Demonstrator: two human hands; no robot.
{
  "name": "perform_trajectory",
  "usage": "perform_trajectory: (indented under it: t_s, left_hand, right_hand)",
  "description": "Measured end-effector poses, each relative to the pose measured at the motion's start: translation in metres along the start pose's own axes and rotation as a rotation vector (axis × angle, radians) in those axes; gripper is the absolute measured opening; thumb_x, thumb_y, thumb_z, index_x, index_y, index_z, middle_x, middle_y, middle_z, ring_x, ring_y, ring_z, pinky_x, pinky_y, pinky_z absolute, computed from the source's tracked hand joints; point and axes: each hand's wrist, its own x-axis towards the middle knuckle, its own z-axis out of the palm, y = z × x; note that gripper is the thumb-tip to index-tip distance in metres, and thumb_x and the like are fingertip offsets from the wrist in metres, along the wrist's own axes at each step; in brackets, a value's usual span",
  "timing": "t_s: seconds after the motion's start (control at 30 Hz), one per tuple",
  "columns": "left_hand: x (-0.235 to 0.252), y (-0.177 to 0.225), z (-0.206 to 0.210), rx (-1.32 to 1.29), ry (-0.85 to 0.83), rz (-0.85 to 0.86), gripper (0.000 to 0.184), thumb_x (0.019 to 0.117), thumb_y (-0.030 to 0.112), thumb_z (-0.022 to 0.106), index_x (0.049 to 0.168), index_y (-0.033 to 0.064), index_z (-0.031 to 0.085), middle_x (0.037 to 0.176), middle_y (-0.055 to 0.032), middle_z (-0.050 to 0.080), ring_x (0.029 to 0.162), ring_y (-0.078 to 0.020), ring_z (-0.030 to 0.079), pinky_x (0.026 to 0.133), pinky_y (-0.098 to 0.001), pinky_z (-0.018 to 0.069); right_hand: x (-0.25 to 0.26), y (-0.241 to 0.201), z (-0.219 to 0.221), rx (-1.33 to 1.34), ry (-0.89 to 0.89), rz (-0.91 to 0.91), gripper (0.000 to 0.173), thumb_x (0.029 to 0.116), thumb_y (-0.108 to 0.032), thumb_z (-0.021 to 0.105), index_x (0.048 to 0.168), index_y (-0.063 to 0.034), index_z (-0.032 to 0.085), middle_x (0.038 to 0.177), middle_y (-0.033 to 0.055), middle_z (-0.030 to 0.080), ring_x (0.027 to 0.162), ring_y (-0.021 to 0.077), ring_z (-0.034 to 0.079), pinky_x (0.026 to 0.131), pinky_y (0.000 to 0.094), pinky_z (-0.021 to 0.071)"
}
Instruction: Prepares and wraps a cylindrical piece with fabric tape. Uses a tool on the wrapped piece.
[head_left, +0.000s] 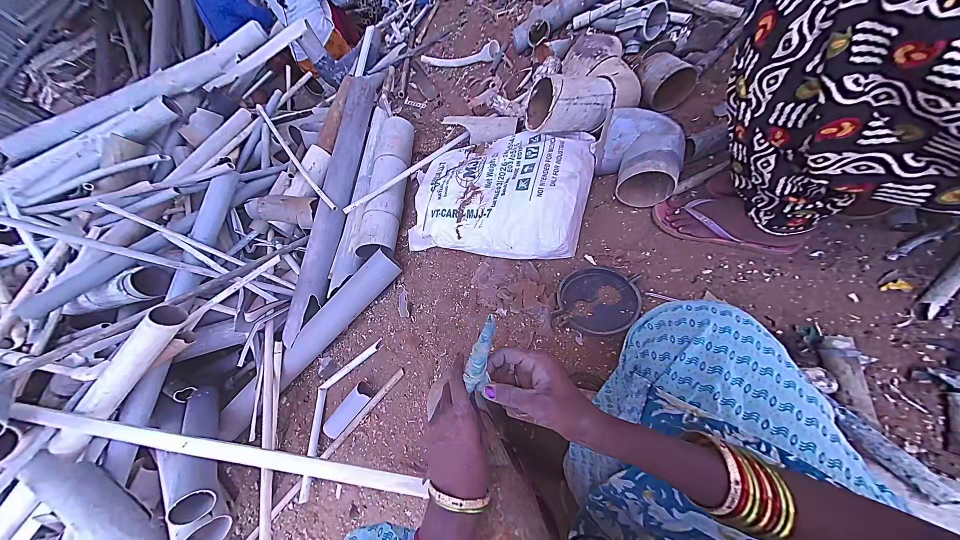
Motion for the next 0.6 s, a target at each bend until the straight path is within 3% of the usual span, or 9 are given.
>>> perform_trajectory:
  t_s: [0.13,0.23,0.3,0.37,0.4,0.47,0.53,0.6]
  left_hand:
    - [-0.005,0.005,0.019,0.182,0.048,0.02,0.047,0.0912,-0.01,0.057,0.138,-0.0141,0.053,0.096,-0.0279,0.072,0.076,-0.0424,0.074,0.061,-0.0497,0.0591]
    - [-0.006,0.005,0.021,0.19,-0.019,0.049,0.053,0.0902,-0.005,0.063,0.141,-0.0136,0.051,0.102,-0.0285,0.071,0.079,-0.0424,0.074,0.065,-0.0494,0.0595]
    - [-0.001,0.0,0.009,-0.026,-0.16,0.049,0.066,0.0898,0.004,0.068,0.147,-0.0145,0.041,0.112,-0.032,0.067,0.086,-0.0447,0.072,0.073,-0.0545,0.0584]
    - [0.007,-0.017,-0.005,-0.362,-0.249,0.062,0.071,0.0886,0.013,0.064,0.149,-0.0146,0.038,0.128,-0.0328,0.062,0.103,-0.0357,0.07,0.089,-0.0471,0.056]
    - [0.013,-0.026,-0.01,-0.555,-0.294,0.06,0.071,0.0911,0.019,0.059,0.15,-0.0148,0.036,0.134,-0.0295,0.06,0.112,-0.0255,0.067,0.097,-0.0376,0.0533]
    - [0.021,-0.038,-0.016,-0.892,-0.336,0.027,0.065,0.0944,0.022,0.059,0.144,-0.0164,0.041,0.13,-0.0168,0.064,0.11,-0.0073,0.066,0.096,-0.0232,0.053]
    - [0.023,-0.039,-0.017,-1.102,-0.314,-0.025,0.039,0.0917,0.009,0.063,0.124,-0.0124,0.057,0.113,-0.0017,0.07,0.098,-0.0006,0.068,0.09,-0.0202,0.0569]
    - [0.023,-0.04,-0.015,-1.152,-0.307,-0.087,0.022,0.0869,0.001,0.065,0.108,-0.0038,0.066,0.097,0.0054,0.074,0.086,0.0007,0.07,0.082,-0.0192,0.0587]
  right_hand:
    - [0.0,0.002,0.005,-0.012,0.107,0.043,0.019,0.0829,-0.001,0.072,0.096,-0.0059,0.061,0.087,-0.0074,0.066,0.074,-0.0043,0.064,0.067,0.0122,0.0534]
    - [0.0,0.002,0.004,-0.023,0.185,0.103,0.015,0.0841,0.002,0.069,0.095,-0.0057,0.062,0.083,-0.0074,0.066,0.067,-0.0053,0.061,0.06,0.0108,0.0494]
    - [0.003,0.001,0.0,0.003,0.19,0.13,0.013,0.0857,0.003,0.066,0.093,-0.0073,0.061,0.079,-0.0086,0.065,0.059,-0.0064,0.054,0.052,0.0099,0.0426]
    - [0.005,-0.005,-0.007,0.016,0.124,0.13,0.015,0.0875,0.004,0.064,0.098,-0.0067,0.062,0.083,-0.0088,0.067,0.065,-0.0061,0.058,0.055,0.0101,0.0445]
    - [0.006,-0.007,-0.01,0.02,0.066,0.113,0.018,0.0869,0.005,0.063,0.101,-0.0067,0.062,0.087,-0.0093,0.068,0.07,-0.0056,0.061,0.06,0.0108,0.0484]
    - [0.007,-0.009,-0.014,0.026,-0.063,0.071,0.025,0.0854,0.006,0.065,0.107,-0.0062,0.062,0.095,-0.0105,0.07,0.083,-0.0039,0.067,0.073,0.0137,0.0562]
    - [0.006,-0.006,-0.014,0.024,-0.141,0.045,0.03,0.0839,0.007,0.066,0.11,-0.0053,0.062,0.099,-0.0107,0.07,0.087,-0.0036,0.068,0.075,0.0147,0.0569]
    - [0.006,-0.004,-0.014,0.001,-0.165,0.046,0.03,0.0837,0.008,0.067,0.11,-0.0051,0.062,0.096,-0.012,0.069,0.083,-0.0059,0.066,0.071,0.0123,0.0547]
